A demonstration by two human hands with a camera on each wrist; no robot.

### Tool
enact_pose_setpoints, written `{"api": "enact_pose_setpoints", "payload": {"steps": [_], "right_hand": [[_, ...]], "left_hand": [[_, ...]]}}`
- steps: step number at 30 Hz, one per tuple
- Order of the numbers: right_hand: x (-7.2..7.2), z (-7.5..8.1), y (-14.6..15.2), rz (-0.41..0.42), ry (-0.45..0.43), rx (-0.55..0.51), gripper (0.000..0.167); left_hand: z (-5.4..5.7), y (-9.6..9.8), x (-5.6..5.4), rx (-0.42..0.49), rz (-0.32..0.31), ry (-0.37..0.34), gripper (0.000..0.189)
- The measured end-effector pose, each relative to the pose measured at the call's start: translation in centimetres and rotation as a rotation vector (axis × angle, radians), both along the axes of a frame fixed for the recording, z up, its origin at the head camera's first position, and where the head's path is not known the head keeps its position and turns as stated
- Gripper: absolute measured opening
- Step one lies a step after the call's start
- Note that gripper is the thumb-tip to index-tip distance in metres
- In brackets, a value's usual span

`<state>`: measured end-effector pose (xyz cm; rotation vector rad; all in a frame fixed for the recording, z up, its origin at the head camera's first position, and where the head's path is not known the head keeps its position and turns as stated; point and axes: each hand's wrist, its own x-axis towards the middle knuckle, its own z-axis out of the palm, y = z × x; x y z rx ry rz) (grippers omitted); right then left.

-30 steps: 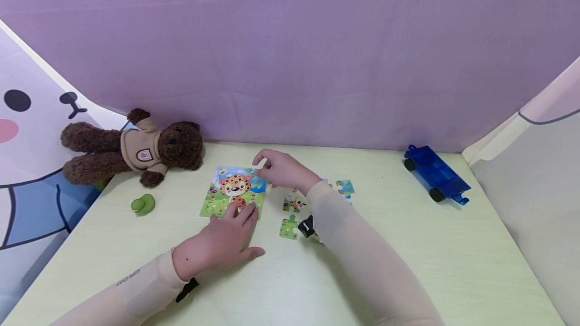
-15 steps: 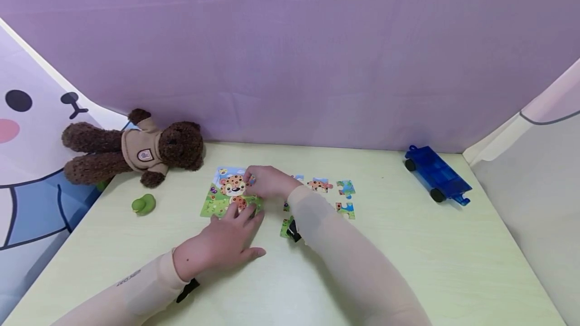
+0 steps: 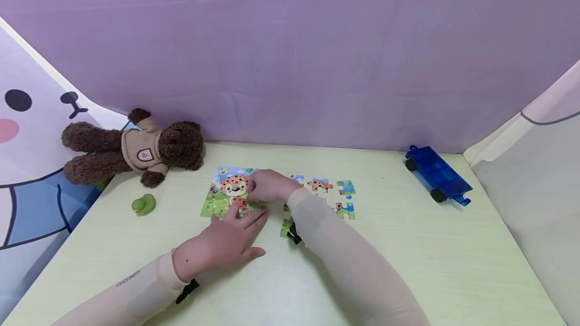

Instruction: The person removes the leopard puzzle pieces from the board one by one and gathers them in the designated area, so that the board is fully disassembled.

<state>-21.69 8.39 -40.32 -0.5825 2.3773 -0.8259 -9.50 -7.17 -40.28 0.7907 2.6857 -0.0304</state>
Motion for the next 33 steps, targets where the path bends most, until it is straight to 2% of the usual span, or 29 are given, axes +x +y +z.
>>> {"api": "enact_pose_setpoints", "payload": {"steps": [10, 15, 20, 33], "right_hand": [[0.08, -0.2, 0.0, -0.004, 0.017, -0.006, 0.009], [0.02, -0.41, 0.24, -0.021, -0.004, -0.038, 0.008], [0.01, -0.54, 0.48, -0.009, 0.019, -0.048, 0.008], [0.61, -0.39, 0.88, -0.015, -0.033, -0.085, 0.013]], "left_hand": [[0.07, 0.08, 0.05, 0.0, 0.003, 0.0, 0.083], [0.06, 0.04, 0.0, -0.002, 0.004, -0.005, 0.083], [0.15, 0.06, 0.02, 0.004, 0.005, -0.01, 0.083], [-0.21, -0.08, -0.09, 0.004, -0.019, 0.016, 0.082]]}}
